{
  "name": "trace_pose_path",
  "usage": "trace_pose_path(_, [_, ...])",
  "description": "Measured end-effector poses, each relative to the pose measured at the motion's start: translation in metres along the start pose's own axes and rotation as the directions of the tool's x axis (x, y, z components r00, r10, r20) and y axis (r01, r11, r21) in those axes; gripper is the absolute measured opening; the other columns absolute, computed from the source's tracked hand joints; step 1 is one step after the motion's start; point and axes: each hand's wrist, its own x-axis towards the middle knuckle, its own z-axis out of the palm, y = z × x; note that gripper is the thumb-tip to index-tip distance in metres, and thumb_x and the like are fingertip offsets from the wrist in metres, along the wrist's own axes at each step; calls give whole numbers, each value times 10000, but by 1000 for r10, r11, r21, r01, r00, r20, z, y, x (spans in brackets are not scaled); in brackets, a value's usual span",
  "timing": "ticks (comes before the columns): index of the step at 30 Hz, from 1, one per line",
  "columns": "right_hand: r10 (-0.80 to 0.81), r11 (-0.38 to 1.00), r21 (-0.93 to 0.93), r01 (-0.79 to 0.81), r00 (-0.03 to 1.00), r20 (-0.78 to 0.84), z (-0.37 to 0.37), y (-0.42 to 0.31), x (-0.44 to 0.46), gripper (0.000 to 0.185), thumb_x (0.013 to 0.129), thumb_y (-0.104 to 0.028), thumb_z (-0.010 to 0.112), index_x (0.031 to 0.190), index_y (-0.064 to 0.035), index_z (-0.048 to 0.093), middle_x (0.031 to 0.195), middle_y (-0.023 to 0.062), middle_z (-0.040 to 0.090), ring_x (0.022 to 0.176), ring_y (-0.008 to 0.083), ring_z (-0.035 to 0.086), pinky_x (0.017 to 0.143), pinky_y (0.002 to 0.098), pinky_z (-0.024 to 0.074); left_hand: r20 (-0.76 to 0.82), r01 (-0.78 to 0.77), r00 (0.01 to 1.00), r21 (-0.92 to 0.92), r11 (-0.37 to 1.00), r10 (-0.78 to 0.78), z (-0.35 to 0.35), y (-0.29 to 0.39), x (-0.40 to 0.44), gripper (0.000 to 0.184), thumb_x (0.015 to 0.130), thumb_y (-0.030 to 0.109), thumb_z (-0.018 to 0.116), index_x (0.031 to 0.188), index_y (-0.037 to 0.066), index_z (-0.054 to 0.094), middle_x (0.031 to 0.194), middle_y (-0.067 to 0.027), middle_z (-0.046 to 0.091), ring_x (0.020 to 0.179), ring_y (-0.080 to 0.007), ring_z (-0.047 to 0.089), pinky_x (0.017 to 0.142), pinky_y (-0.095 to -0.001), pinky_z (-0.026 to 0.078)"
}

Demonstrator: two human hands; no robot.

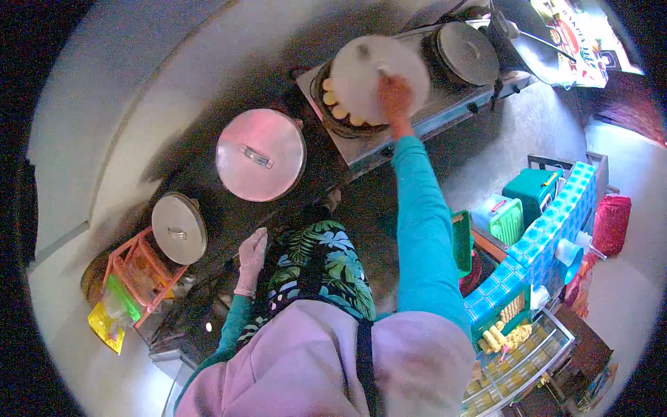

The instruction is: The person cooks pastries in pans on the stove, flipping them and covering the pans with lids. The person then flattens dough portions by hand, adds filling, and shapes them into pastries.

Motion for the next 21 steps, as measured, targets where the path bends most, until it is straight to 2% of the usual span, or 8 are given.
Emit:
trace_pose_path(2, [-38,983,-178,31,999,-31,-51,14,28,258,847,-347,612,856,-105,701,747,146,657,732,359,627,655,495,485,-23,21,999,-35,999,-22,0,-6,-3,302,937,146,562,1168,-36,630,1189,-188,649,1120,-252,620,974,-315,458])
trace_pose_path(4, [-53,964,-266,-10,972,-229,-98,27,46,247,877,-327,576,937,-136,723,715,142,655,698,364,620,649,498,482,-40,35,998,-80,996,-38,3,-11,-4,305,934,144,565,1171,-37,628,1188,-184,650,1118,-250,621,976,-313,455])
trace_pose_path(6, [-214,857,-509,78,953,-214,-130,50,61,249,902,-305,545,977,-156,731,728,142,660,699,351,623,646,496,482,-14,115,993,-191,975,-120,8,-21,-6,313,935,145,560,1177,-43,623,1184,-178,655,1112,-245,622,981,-308,447])
trace_pose_path(9, [-180,894,-440,85,967,-181,-136,51,60,243,909,-309,540,945,-164,731,756,139,666,695,328,628,658,493,490,4,55,999,-125,991,-54,11,-22,-5,316,944,157,551,1179,-42,622,1183,-176,655,1114,-244,620,985,-301,442])
trace_pose_path(11, [-261,843,-494,212,965,-32,-118,31,39,260,912,-326,540,875,-141,719,788,140,669,698,326,627,673,489,492,18,24,1000,-82,996,-22,14,-17,-2,317,945,159,549,1180,-40,622,1185,-176,655,1119,-244,618,986,-300,441])
trace_pose_path(15, [-47,961,-266,73,994,102,-59,-15,-1,377,817,-394,663,840,-19,699,815,208,671,820,401,642,753,496,489,1,16,1000,-98,995,-16,14,-13,-1,316,942,143,544,1189,-40,619,1189,-172,653,1133,-242,612,993,-298,437])
trace_pose_path(18, [-18,992,-126,28,997,80,-47,-13,-10,363,826,-369,662,815,-6,671,784,209,657,798,406,631,754,503,477,-31,56,998,-161,985,-61,6,-15,-9,317,941,135,544,1190,-50,614,1189,-175,652,1135,-245,611,999,-304,435])
trace_pose_path(21, [-61,969,-240,64,998,21,-58,0,0,322,832,-336,658,835,-14,669,798,206,652,793,397,628,749,501,474,-80,63,993,-249,966,-86,9,-30,-11,321,940,130,546,1189,-61,609,1179,-181,655,1130,-253,613,999,-311,437])
